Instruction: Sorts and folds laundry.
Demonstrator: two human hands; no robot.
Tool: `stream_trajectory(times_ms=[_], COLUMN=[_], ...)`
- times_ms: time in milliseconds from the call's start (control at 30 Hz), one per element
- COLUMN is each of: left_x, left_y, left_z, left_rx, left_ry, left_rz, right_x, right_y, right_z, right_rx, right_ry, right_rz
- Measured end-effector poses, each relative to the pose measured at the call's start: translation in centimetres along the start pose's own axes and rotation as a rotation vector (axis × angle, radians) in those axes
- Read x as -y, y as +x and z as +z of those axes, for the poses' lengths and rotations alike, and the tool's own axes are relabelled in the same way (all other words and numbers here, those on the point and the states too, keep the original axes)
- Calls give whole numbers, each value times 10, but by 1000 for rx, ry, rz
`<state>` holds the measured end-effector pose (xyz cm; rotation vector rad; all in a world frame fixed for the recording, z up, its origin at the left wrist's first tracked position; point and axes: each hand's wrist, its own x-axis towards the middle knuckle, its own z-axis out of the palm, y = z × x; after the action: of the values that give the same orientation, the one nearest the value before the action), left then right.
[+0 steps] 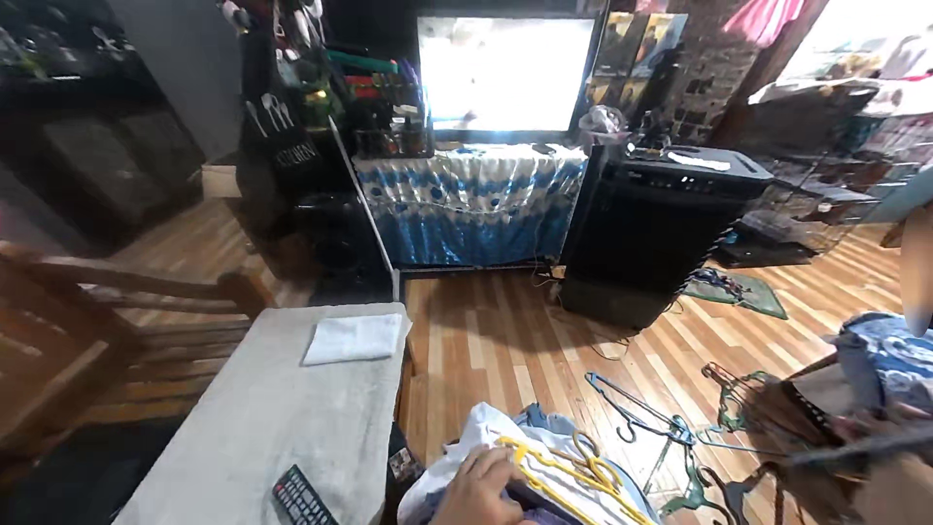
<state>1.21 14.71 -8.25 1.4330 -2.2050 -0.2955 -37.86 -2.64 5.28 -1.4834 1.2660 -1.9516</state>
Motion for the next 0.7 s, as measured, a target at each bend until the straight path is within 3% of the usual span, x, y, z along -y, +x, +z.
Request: stream_trajectory(times_ms=[133,200,367,433,500,567,700], left_x=[6,25,31,26,20,16,18], left_y=[9,9,10,5,-3,-13,-20], left_z=[11,24,17,15,9,2,5], left_rx=[83,95,152,140,170,214,240], left_ry=[-14,17,105,120,59,-26,-30], left_rz=[-301,-426,-473,-435,-433,-451,-452], right_x=[-108,-134,-185,-206,-223,-221,-154], right_y=[6,-5,2,10,9,-3,-66], right_z=[9,13,0,-8,-14,-1,67], right_rx=[156,136,-121,-131,27,315,1061], right_ry=[-247,-288,-241,-393,-650,-738,-424], right_rz=[487,681,816,847,799,620,333])
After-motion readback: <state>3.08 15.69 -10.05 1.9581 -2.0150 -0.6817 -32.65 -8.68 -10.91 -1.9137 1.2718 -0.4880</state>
